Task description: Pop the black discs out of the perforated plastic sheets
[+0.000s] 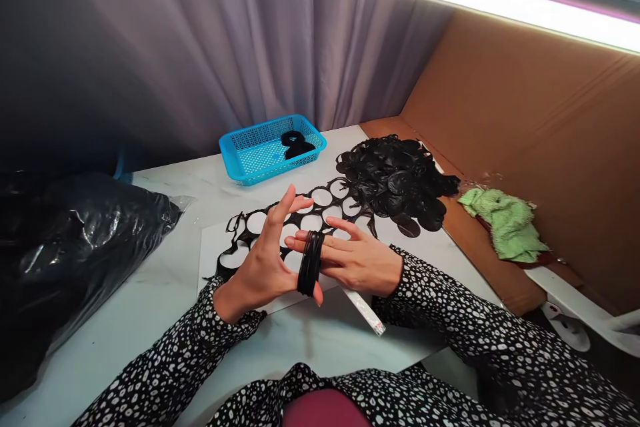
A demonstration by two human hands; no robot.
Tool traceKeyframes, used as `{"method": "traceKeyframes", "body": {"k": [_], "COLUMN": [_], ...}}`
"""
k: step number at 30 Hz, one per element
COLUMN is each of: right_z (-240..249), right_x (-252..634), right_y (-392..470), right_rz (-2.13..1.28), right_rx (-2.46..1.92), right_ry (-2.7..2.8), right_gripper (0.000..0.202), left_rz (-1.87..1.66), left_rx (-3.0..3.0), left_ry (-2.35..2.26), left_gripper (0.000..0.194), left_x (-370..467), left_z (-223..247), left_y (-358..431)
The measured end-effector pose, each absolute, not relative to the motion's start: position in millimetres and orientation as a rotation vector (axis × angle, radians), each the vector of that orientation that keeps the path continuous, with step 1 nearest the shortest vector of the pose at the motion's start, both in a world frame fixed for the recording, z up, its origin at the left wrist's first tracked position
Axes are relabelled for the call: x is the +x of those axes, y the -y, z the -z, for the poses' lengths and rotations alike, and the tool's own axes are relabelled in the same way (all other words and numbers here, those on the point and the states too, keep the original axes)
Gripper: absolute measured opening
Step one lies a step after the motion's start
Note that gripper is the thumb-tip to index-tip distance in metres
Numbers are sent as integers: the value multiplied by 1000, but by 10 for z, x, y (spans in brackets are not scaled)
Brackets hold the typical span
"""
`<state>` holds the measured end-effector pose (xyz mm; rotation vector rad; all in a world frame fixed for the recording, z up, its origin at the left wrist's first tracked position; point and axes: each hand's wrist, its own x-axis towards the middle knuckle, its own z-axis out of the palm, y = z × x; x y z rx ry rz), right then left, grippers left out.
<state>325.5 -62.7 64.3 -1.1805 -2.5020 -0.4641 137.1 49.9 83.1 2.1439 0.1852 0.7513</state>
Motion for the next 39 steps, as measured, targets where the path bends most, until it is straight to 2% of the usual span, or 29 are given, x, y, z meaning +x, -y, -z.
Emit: {"method": "traceKeyframes", "body": {"k": [2,4,6,8,10,12,15,17,19,23,29,31,32,36,37,39], "right_z": [-640,-648,-676,-721,-758,-759,-684,-613,-551,-479,-466,-482,-495,-583,-605,-630], "right_x": [3243,3210,3163,3125,3118,3146,3216,3248,3261,3260,3269,3263,3257,3218,3208,3191], "right_y": [629,642,666,686,679,636,547,510,498,498,497,503,507,521,524,532], "right_rz": [363,155,-223,-753,-1229,-1464,-1539,-1567,-1587,-1613,-1631,-1618,-1611,-1552,-1540,-1536], "right_rx": [-1180,-1213,-1177,-1015,-790,-662,-599,-586,-573,-547,-544,-564,-585,-689,-695,-688], "right_ry": [2499,2445,2347,2153,1811,1369,925,813,768,777,798,817,868,1291,1330,1242], "right_gripper": [32,29,19,13,24,36,41,39,38,33,33,34,35,29,28,32], "left_rz": [-752,-762,-817,-842,-685,-387,-153,-209,-308,-421,-379,-411,-452,-571,-558,-510], "left_rx": [2132,2073,1978,1906,1857,1764,1632,1618,1622,1683,1659,1636,1608,1375,1311,1211], "left_ry": [-174,-195,-279,-398,-451,-427,-413,-462,-502,-512,-532,-499,-477,-530,-574,-638], "left_gripper": [138,126,104,86,79,83,112,130,140,141,135,126,116,58,52,51], "left_x": [1366,1381,1420,1469,1514,1543,1564,1573,1582,1598,1582,1577,1578,1602,1605,1596], "left_z": [-839,-838,-826,-807,-792,-788,-792,-786,-771,-753,-798,-823,-835,-862,-862,-855], "left_y": [-493,-499,-519,-548,-574,-586,-579,-569,-558,-536,-513,-519,-523,-549,-560,-589]}}
